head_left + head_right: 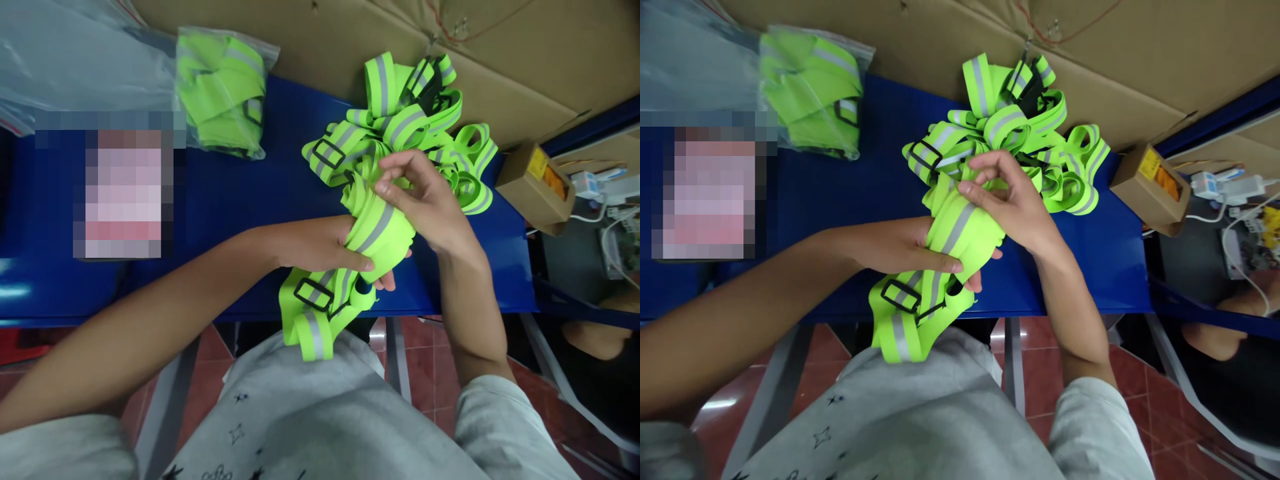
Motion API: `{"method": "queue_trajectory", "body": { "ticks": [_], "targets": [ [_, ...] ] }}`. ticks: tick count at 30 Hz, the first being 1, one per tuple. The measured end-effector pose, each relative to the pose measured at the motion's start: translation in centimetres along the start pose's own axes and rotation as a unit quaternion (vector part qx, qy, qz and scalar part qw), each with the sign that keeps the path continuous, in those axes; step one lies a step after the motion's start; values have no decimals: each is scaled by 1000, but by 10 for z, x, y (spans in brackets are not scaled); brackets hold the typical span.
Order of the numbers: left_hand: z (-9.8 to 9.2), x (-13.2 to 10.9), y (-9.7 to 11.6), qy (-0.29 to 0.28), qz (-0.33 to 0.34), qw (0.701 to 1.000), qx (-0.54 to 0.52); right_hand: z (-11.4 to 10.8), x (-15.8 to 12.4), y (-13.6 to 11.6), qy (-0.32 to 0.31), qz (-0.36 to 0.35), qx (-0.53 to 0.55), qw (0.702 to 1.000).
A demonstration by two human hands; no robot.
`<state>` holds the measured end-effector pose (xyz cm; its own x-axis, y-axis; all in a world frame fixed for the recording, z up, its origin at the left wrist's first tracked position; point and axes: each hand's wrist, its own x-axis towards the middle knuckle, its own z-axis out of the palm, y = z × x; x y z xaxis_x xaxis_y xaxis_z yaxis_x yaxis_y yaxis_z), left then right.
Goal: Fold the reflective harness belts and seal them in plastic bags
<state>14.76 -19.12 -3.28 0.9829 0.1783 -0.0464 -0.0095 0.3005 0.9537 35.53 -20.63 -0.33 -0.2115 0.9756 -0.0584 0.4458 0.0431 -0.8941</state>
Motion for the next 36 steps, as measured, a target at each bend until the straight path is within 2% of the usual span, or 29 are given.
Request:
{"method": "queue_trajectory", "body": {
  "ticks": [2, 4, 8, 10, 13, 17, 20, 22, 29, 33, 35, 36],
  "targets": [
    [-1, 0, -3, -7, -5, 1000, -12, 0, -2, -1, -24, -21, -46, 998],
    [-2, 0, -5, 4, -13, 1000, -5, -1, -4, -3, -84, -30, -64, 994],
    [-6, -2, -7, 54, -53, 994, 83, -4, -6, -5, -183, -87, -113, 973],
    [-7, -3, -5, 35, -50, 994, 87, -4, -5, -3, -201, -94, -126, 967],
    [-5, -4, -2, 11, -29, 999, 15, -2, -3, 0, -176, -90, -121, 973],
    [-1, -1, -4, 75, -48, 989, -116, 2, -7, -1, -110, -82, -81, 987],
    [2, 2, -4, 83, -43, 980, -176, 4, -12, -5, -55, -59, -14, 997],
    [3, 2, -2, 78, -48, 982, -166, 2, -14, -8, -21, -45, 33, 998],
    [4, 1, 4, 67, -61, 992, -89, -12, -18, -10, 21, -10, 140, 990],
    [3, 1, 2, 83, -6, 997, 3, -13, -16, -9, -52, 83, 195, 976],
    [2, 2, 1, 124, -4, 991, 51, -10, -11, -7, -72, 107, 195, 972],
    [2, 2, 0, 147, -9, 987, 59, -8, -8, -5, -61, 96, 182, 977]
  ]
}}
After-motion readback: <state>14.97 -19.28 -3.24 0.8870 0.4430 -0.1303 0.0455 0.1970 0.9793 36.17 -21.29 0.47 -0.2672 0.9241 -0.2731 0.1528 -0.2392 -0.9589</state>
